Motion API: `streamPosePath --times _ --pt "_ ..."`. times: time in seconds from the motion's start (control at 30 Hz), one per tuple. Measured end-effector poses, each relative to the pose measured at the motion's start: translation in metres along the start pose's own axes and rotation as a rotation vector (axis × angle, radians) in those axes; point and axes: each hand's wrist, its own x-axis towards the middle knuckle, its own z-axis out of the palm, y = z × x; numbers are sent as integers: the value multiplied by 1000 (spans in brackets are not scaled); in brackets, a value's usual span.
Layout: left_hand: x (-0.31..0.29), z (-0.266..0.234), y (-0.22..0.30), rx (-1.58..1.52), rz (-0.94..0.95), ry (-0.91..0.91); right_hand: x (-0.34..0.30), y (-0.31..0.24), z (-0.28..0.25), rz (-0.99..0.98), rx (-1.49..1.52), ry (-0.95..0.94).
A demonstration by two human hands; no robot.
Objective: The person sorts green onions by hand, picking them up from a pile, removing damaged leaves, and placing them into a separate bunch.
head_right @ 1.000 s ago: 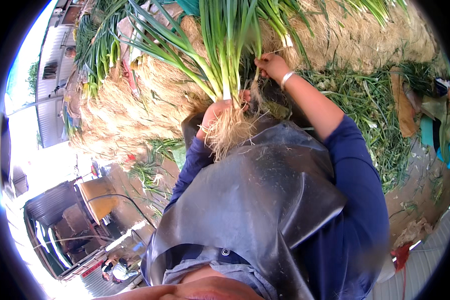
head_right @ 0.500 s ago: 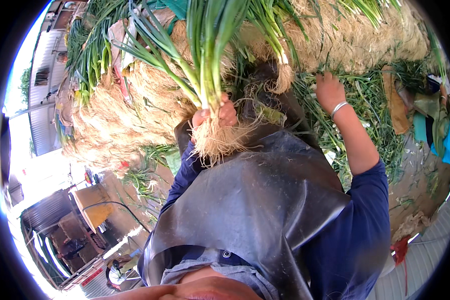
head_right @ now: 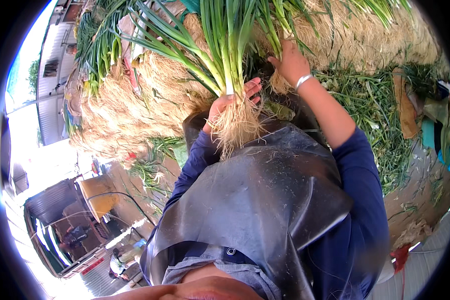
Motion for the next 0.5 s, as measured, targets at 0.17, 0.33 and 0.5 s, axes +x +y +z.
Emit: streamPosePath --times 0.17,0.33,0.5 --pt "-6 -7 0 84 -20 86 2 -30 -35 152 367 -579" --pt "-11 11 1 -125 -167 57 -16 -46 -32 421 1225 -826" --pt "-11 4 -13 -442 -30 -188 19 -55 -7 724 1872 -595"
